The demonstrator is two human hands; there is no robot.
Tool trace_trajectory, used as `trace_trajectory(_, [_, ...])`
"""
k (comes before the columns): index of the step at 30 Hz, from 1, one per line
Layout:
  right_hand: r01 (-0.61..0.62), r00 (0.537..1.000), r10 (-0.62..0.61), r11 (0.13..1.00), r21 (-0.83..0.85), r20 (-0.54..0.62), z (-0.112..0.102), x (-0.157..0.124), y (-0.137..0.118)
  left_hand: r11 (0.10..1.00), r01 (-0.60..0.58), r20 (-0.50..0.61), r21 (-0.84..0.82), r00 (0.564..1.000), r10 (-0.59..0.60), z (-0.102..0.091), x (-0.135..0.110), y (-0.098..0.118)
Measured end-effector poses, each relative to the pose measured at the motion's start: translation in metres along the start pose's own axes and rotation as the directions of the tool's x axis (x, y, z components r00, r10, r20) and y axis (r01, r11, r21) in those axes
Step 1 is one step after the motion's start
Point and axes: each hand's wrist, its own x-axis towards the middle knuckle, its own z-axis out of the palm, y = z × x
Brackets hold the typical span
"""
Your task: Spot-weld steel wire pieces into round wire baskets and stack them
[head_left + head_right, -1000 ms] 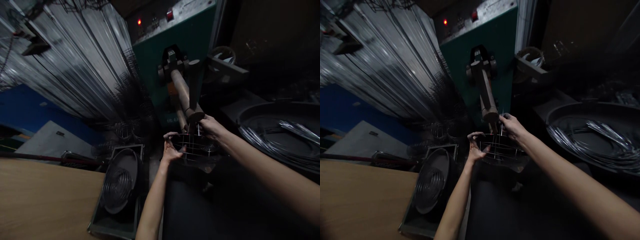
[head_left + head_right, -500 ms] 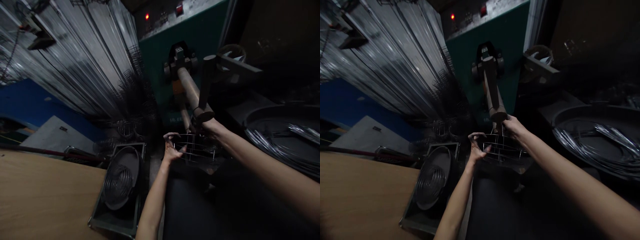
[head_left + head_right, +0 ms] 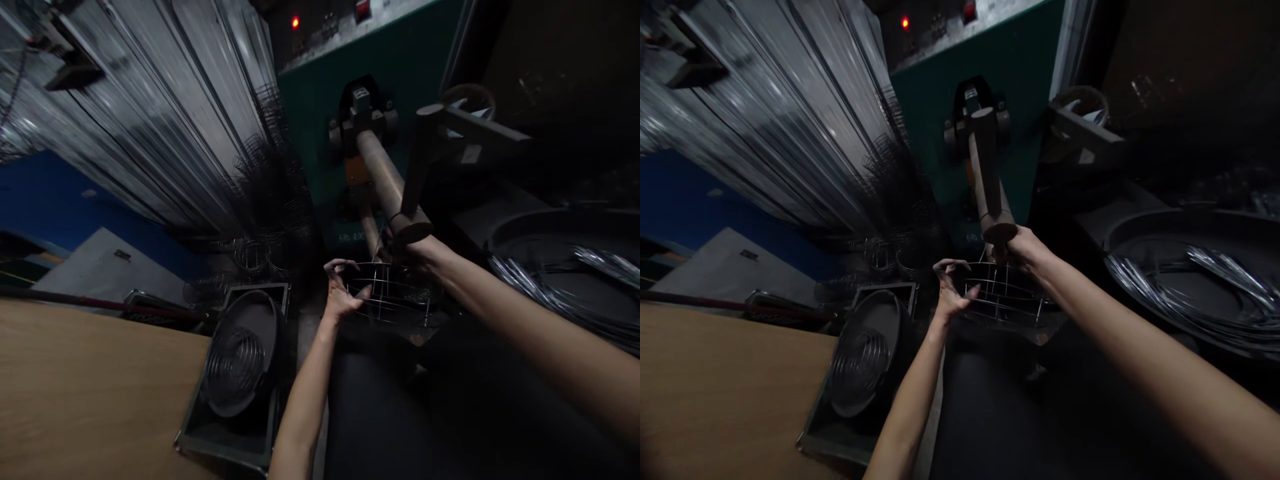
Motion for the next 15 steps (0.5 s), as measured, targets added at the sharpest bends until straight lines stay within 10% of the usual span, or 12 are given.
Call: trace_trajectory(15, [-0.049, 0.999, 0.047, 0.998, -0.045, -0.026, -0.029, 0.016, -0.062, 0.961, -0.212, 0.224, 0.178, 0.960, 0.170, -0.012, 0.000, -0.001])
